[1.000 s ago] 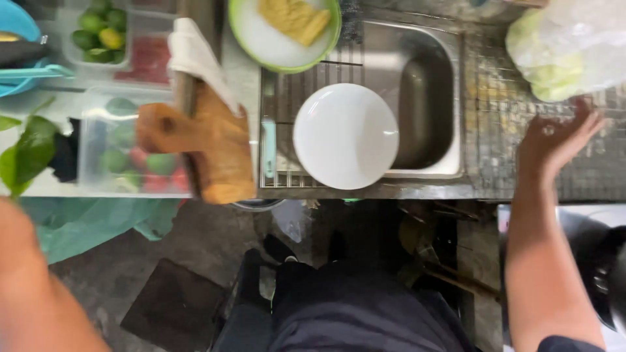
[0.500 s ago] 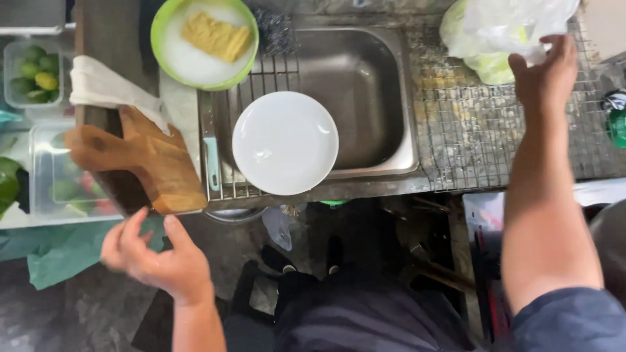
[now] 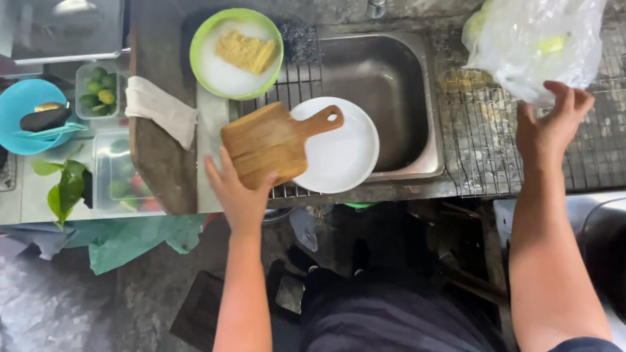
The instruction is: The recorder prepares vegetables by sorting cabbage and peppers into a plastic bag, then cleans a dish and the sink drain.
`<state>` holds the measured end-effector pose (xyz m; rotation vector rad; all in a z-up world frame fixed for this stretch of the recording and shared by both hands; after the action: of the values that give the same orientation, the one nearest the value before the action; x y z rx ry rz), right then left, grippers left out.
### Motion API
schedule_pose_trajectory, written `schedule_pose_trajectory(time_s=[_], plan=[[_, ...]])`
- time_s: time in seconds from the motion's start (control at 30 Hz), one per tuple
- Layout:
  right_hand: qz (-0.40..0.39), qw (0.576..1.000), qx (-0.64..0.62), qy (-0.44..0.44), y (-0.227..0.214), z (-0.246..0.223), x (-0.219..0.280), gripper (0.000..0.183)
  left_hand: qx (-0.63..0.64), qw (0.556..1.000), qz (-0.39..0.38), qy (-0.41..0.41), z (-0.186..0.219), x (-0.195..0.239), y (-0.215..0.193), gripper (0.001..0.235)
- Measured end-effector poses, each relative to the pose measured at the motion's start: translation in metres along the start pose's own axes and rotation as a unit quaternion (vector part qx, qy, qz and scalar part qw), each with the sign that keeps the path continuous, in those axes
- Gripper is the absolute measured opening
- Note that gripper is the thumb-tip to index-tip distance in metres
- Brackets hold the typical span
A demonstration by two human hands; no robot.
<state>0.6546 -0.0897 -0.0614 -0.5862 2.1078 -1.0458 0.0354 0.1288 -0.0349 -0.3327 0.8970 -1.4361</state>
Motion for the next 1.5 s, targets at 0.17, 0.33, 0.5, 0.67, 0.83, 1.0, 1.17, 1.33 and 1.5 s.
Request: schedule_pose_trajectory(time_s=[0.17, 0.33, 0.5, 0.67, 0.83, 1.0, 1.17, 1.33, 1.5], plan=[[0.175, 0.98, 0.061, -0.078, -0.011, -0.098, 0.053, 0.087, -0.042, 0.989, -0.144, -0.018, -0.02, 0.009, 0.041, 0.124], [-0.284, 0.94, -0.182, 0.049, 0.111, -0.236, 0.079, 0.077, -0.105, 0.978, -0.18, -0.006, -0.03, 0.01, 0.054, 0.127], [-0.331, 0.894, -0.249, 0.17, 0.155, -0.236, 0.097, 0.046, -0.094, 0.985, -0.146, 0.004, -0.027, 0.005, 0.06, 0.119], [-0.301, 0.856, -0.36, 0.217, 0.169, -0.225, 0.104, 0.035, -0.14, 0.966, -0.14, 0.169, -0.004, 0.009, 0.077, 0.091], [-0.308, 0.833, -0.403, 0.222, 0.175, -0.219, 0.115, 0.036, -0.2, 0.935, -0.106, 0.271, -0.016, 0.021, 0.084, 0.068], [-0.315, 0.823, -0.398, 0.254, 0.171, -0.243, 0.122, 0.038, -0.15, 0.932, -0.063, 0.325, 0.006, 0.008, 0.026, 0.053], [-0.3, 0.805, -0.462, 0.22, 0.193, -0.247, 0.133, 0.04, -0.053, 0.947, -0.021, 0.315, 0.026, 0.019, -0.051, 0.042], [-0.262, 0.876, -0.36, 0.188, 0.202, -0.247, 0.134, 0.048, 0.087, 0.964, 0.039, 0.248, 0.019, 0.052, -0.144, 0.032], [-0.256, 0.898, -0.293, 0.206, 0.204, -0.257, 0.143, 0.05, 0.159, 0.979, 0.108, 0.07, -0.051, 0.1, -0.196, 0.026]])
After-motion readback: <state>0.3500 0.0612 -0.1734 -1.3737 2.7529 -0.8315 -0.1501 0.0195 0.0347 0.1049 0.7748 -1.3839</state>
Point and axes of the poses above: each hand's wrist, its own x-axis away from the middle knuckle, its own y-axis out of the palm, z = x × y, the point moved 7 cm from there along -x, towards the middle knuckle, and after that the axes turned 3 degrees about -z, right-handed, at the moved point
